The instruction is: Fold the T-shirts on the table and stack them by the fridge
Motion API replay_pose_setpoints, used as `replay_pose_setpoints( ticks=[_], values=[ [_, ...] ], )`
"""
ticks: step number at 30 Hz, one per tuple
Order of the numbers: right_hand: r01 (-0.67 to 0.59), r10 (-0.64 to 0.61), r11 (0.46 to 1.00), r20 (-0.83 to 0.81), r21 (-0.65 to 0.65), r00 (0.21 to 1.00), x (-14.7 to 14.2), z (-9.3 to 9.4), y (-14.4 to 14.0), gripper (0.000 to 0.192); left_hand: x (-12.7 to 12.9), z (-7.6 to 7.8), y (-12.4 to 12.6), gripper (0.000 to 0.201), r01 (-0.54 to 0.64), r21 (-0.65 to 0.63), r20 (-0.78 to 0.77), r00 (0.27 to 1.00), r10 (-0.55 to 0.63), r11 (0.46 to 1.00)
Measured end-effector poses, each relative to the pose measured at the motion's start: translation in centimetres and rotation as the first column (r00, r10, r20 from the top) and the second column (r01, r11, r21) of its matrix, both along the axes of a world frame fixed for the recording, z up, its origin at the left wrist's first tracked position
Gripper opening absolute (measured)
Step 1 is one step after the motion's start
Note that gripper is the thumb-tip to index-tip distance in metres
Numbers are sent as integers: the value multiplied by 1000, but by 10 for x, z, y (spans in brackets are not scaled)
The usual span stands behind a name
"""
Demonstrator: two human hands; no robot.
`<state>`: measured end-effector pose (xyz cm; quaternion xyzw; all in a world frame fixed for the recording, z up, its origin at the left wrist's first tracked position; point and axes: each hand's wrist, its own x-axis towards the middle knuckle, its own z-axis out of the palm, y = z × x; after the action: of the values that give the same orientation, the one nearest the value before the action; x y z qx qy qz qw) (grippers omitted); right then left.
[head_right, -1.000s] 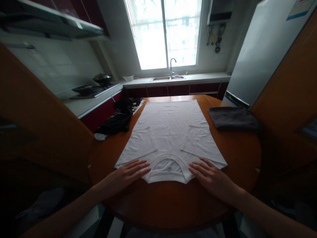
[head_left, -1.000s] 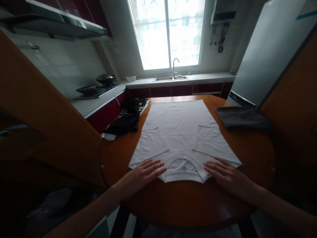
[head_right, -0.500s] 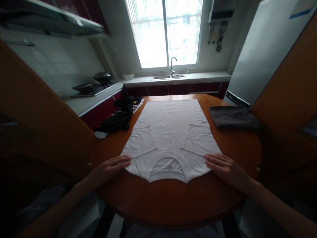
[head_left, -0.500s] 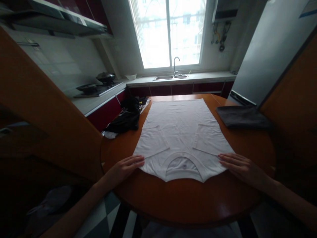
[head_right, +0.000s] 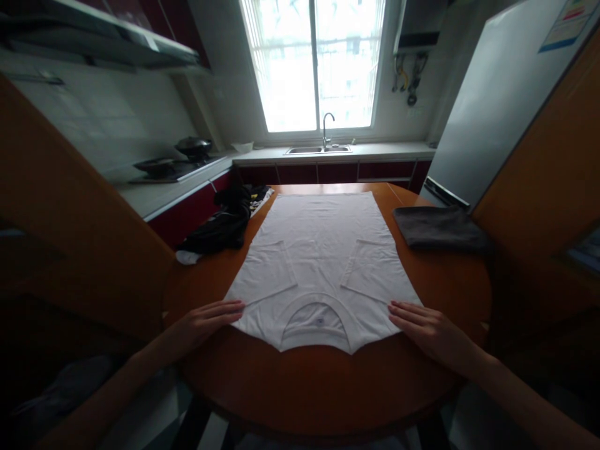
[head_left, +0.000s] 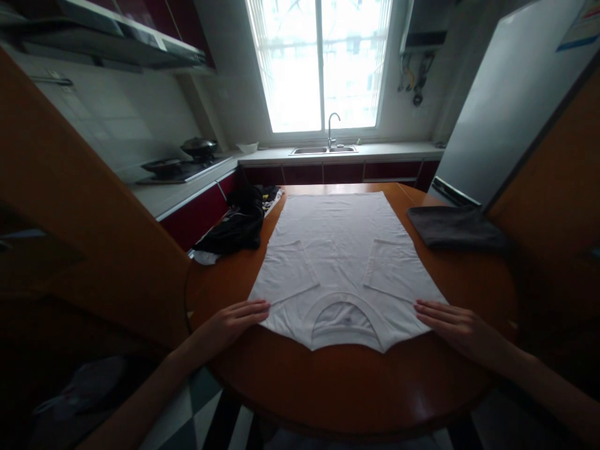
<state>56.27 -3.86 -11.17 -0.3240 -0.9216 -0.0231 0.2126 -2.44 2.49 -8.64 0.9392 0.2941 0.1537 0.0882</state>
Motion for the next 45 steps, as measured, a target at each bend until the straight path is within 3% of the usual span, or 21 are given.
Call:
replay_pose_setpoints(
  ticks=[4,9,14,18,22,25,27,31,35,40,45],
  values=[
    [-14,14,1000,7,-16,1000,-2,4,-5,40,-3,2,-4,38,26,2,15,1000,-26,1000],
    [-25,25,997,-1,-73,1000,-6,10,-20,41,-9,14,-23,39,9,-51,4,1000,-9,999],
    [2,-1,983,6,-183,1000,-8,26,-45,42,-13,26,-48,40,-25,-167,-14,1000,23,986],
    [45,-66,948,-55,-314,996,-4,39,-49,37,-15,40,-56,38,-76,-324,-60,996,60,943],
    [36,-152,850,-180,-525,972,-2,54,-22,30,-7,70,-36,34,-63,-468,-44,998,48,881],
    [61,-227,725,-154,-686,962,-5,73,16,41,4,90,-5,34,-83,-478,-55,996,65,874],
    [87,-259,649,-111,-756,960,-7,82,45,52,10,94,22,36,-129,-448,-69,992,110,885],
    [105,-310,537,-80,-837,947,-8,74,99,62,18,72,75,41,-238,-418,-46,969,241,877],
    [152,-368,494,-47,-856,929,0,44,129,64,17,40,106,47,-335,-475,-5,926,378,814],
    [211,-457,505,-53,-837,888,18,27,127,62,2,26,107,52,-382,-526,-17,898,439,760],
    [300,-531,461,12,-835,847,39,25,114,58,-11,24,98,52,-462,-576,-46,842,537,674]
  ],
)
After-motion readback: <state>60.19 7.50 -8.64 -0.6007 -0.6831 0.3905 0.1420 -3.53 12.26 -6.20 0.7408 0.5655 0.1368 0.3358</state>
